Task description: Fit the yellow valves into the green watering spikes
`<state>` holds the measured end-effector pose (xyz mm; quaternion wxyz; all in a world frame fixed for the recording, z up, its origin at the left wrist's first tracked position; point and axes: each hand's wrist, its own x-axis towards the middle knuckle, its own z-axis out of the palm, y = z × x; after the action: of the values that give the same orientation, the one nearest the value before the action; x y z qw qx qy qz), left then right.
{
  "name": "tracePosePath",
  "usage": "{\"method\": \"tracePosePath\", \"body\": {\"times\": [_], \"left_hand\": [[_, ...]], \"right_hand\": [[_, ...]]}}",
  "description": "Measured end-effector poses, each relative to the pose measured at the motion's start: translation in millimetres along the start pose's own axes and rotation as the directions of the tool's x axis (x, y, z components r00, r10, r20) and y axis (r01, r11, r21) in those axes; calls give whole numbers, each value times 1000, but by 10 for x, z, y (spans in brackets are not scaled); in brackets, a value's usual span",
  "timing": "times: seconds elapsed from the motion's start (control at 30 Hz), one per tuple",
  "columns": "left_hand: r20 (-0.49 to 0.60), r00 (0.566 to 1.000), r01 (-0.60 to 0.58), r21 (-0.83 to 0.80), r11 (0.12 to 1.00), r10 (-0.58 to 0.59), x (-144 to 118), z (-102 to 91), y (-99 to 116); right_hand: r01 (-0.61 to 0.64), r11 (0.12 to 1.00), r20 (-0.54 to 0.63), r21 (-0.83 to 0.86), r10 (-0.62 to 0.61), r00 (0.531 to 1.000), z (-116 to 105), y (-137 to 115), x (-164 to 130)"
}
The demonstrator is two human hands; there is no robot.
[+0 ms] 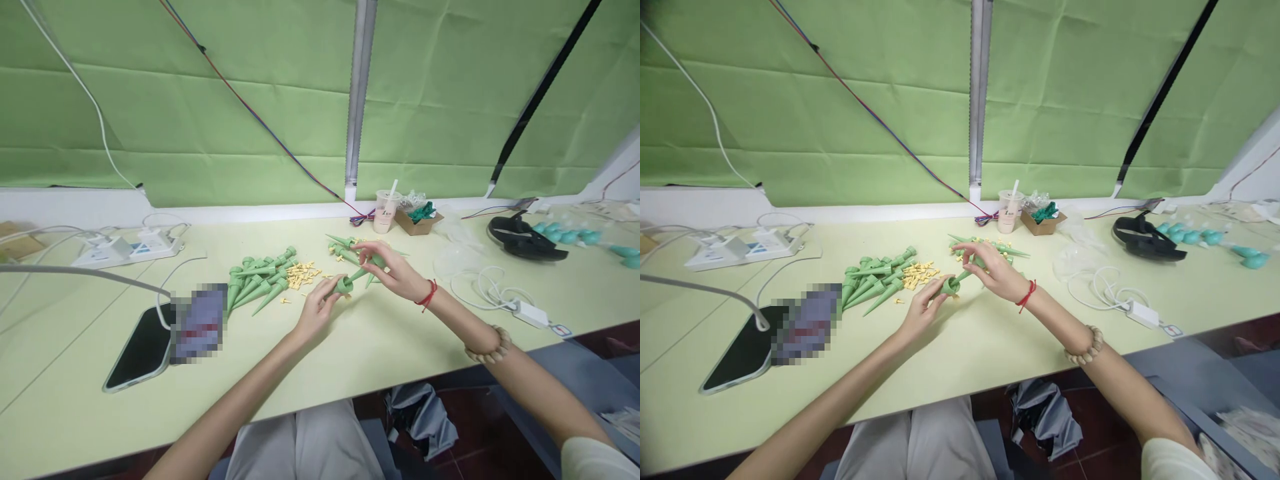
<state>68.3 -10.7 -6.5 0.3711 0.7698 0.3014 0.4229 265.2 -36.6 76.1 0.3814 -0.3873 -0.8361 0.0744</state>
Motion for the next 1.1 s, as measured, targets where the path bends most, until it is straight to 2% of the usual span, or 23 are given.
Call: {"method": "tracePosePath", "body": {"times": [0.13,0.27,0.37,0.5,0.63,0.77,0.87,0.97,1.0,1.07,1.1], "left_hand": [[-56,997,42,-94,995,-47,-94,3,17],[-51,996,61,-132,989,-68,-125,12,40],[-66,998,10,-72,997,-15,-107,28,51],[-78,997,20,-38,999,-23,-92,58,32],[-73,997,20,-58,998,-24,-102,86,20],[-41,999,12,-13,1000,-13,-58,110,44],[3,997,81,-27,996,-81,45,118,23],[11,985,174,-69,982,-173,159,113,-50],[12,982,190,-96,977,-190,186,111,-76],[24,977,213,-176,961,-212,217,109,-116],[36,973,229,-221,948,-227,222,110,-128]], "right_hand": [[35,998,-60,-45,-38,997,-89,-214,-24],[112,989,36,-92,-109,993,-80,-346,-18],[157,977,89,-147,-145,985,11,-334,5],[136,974,121,-183,-115,986,110,-259,27],[98,981,117,-166,-79,990,187,-231,-9],[50,996,110,-76,-41,993,292,-216,-80],[-76,996,87,47,71,994,272,-74,-105],[-241,965,4,103,242,970,100,271,-153],[-283,957,-28,60,285,958,27,421,-195],[-353,927,-93,-127,343,935,-98,729,-330],[-391,892,-83,-227,383,920,-135,869,-421]]}}
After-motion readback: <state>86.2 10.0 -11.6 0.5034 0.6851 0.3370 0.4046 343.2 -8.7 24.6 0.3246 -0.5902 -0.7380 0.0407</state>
